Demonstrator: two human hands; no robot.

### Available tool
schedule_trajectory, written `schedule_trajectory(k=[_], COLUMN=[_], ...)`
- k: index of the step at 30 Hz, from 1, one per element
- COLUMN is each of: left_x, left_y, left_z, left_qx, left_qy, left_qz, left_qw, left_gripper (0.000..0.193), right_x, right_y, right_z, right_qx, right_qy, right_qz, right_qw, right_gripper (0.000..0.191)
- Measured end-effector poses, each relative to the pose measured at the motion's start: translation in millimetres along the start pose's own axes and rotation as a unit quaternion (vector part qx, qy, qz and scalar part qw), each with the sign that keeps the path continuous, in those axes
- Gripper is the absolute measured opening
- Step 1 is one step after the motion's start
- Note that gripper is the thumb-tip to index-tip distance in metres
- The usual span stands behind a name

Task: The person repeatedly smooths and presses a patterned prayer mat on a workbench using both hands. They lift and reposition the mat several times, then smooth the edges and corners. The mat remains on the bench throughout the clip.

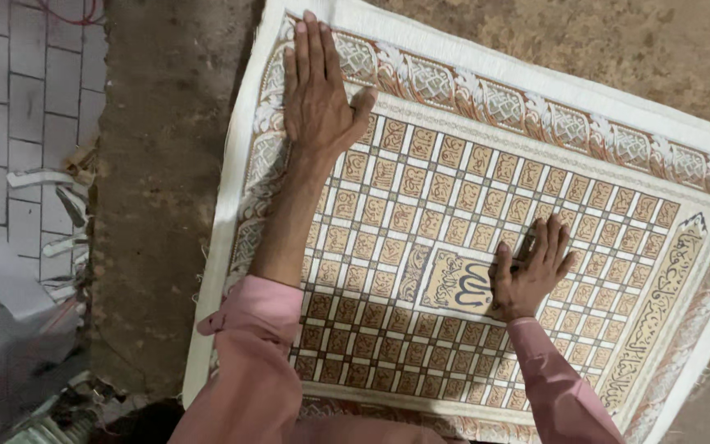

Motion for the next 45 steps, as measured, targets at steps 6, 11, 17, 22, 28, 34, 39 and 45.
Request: schedule_trajectory(k=[6, 11, 17, 22, 28, 34, 39, 45], left_x=[18.2, 26.6, 41.2, 56.1, 64.7, 60.7, 58.9, 49.2], left_y=[8.9, -9.3, 25.1, 51.6, 58.0, 60.1, 36.8, 39.7], left_z=[-30.3, -51.5, -116.1, -142.6, -139.0, -128.9, -138.6, -149.3], left_qx=[0.015, -0.024, -0.095, -0.260, -0.294, -0.130, -0.085, -0.182], left_qy=[0.064, 0.040, 0.020, -0.002, 0.032, 0.027, 0.186, 0.184], left_qz=[0.018, 0.145, 0.330, 0.330, 0.370, 0.381, 0.240, 0.211], left_qw=[0.998, 0.988, 0.939, 0.907, 0.881, 0.915, 0.949, 0.943], left_gripper=[0.106, 0.091, 0.026, 0.016, 0.022, 0.019, 0.014, 0.004], right_x=[4.0, 1.3, 1.5, 2.2, 1.3, 1.6, 0.8, 0.6], right_y=[0.0, -4.6, -1.7, -2.4, 1.1, -2.6, -3.4, -0.4], right_z=[2.2, 11.0, 9.0, 8.2, 4.0, 7.7, 11.0, 8.0], right_qx=[0.003, -0.004, -0.004, -0.012, -0.006, -0.012, -0.016, -0.009], right_qy=[0.020, 0.005, 0.016, 0.015, 0.021, 0.022, 0.015, 0.020], right_qz=[0.018, 0.012, 0.031, 0.030, 0.042, 0.038, 0.040, 0.042], right_qw=[1.000, 1.000, 0.999, 0.999, 0.999, 0.999, 0.999, 0.999], right_gripper=[0.082, 0.080, 0.079, 0.077, 0.078, 0.076, 0.074, 0.075])
Point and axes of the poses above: each hand's wrist, its own x-axis towards the middle knuckle, its own y-axis out of the back of the hand, z = x × y, the point moved 9 cm from there along x, towards the middle knuckle, and after that the axes turned 8 degrees about z, right-handed, at the moved point
